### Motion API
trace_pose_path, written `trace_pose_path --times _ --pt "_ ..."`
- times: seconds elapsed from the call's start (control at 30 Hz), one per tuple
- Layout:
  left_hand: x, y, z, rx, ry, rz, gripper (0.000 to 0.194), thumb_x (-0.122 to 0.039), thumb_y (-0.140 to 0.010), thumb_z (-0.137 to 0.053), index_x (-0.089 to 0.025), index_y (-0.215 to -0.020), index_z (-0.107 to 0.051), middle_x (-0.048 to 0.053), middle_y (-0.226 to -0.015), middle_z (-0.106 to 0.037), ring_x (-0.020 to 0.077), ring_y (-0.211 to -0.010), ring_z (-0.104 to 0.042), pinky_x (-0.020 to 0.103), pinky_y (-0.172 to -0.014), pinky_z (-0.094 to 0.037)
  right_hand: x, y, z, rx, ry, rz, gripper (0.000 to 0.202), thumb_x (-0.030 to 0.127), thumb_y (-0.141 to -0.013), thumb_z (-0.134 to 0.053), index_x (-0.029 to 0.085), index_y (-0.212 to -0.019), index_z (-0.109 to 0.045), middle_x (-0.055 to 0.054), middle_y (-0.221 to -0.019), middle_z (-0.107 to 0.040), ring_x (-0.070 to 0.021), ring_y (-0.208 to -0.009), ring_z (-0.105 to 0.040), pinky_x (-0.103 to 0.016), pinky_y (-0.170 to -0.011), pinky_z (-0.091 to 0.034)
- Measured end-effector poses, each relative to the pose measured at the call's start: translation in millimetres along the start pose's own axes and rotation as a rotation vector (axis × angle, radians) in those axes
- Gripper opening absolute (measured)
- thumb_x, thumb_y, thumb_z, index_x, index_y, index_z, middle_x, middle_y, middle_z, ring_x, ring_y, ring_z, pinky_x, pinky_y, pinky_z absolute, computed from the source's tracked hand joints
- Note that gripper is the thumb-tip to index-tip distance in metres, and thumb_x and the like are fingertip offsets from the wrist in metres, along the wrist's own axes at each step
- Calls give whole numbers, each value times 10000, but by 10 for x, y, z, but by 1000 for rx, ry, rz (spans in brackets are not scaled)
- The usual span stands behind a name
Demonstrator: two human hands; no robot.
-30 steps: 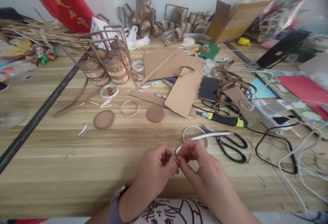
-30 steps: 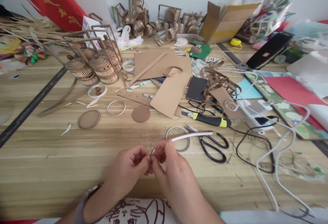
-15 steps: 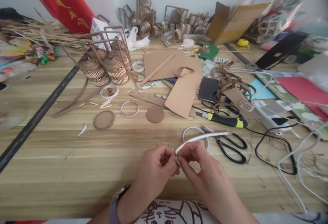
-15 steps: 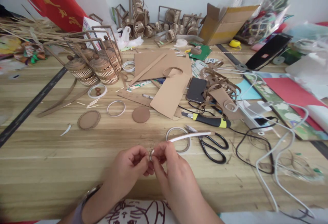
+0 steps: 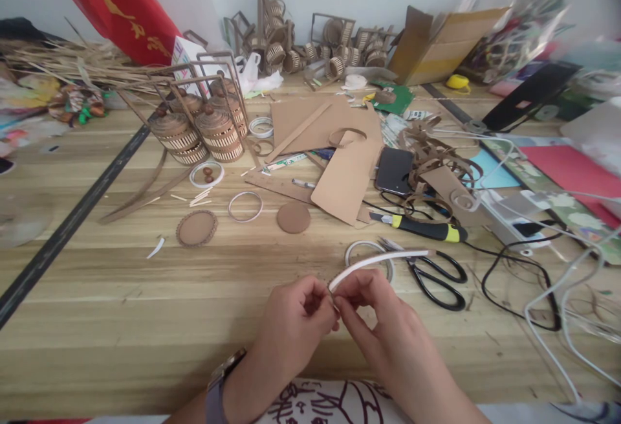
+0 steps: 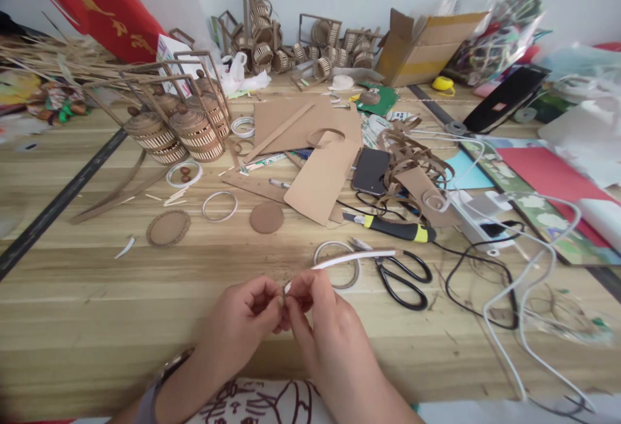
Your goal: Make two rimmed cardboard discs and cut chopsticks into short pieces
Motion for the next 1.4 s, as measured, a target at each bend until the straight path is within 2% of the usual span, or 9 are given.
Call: trace_pose_path --times 0.5,0.9,1.4 --pt "-12 52 29 17 0 32 162 -334 -778 -543 -208 -686 -587 3 -623 -689 159 -594 -635 242 -575 -476 146 -17 15 -25 -21 33 114 117 -904 -442 231 -906 -453 6 -749 -640 -127 -640 -664 -219 -565 -536" --pt "8 51 4 17 80 48 129 -302 -773 -549 -201 -703 -588 9 -631 -693 159 -607 -658 246 -590 -503 104 -19 41 -35 -20 18 93 156 -914 -456 234 -872 -483 -1 -728 -655 -135 -625 -664 -223 -557 -531" --pt "-7 56 14 9 16 8 126 -281 -773 -544 -207 -678 -582 12 -625 -692 160 -595 -645 250 -584 -489 122 -9 43 -50 13 62 108 127 -897 -442 233 -893 -460 3 -725 -647 -138 -621 -670 -227 -544 -541"
Point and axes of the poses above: each hand's wrist, its own y-axis away from the middle knuckle, its own z-axis out of the back of the hand, x = y × z, the point moved 9 cm from there along -y, towards the middle knuckle
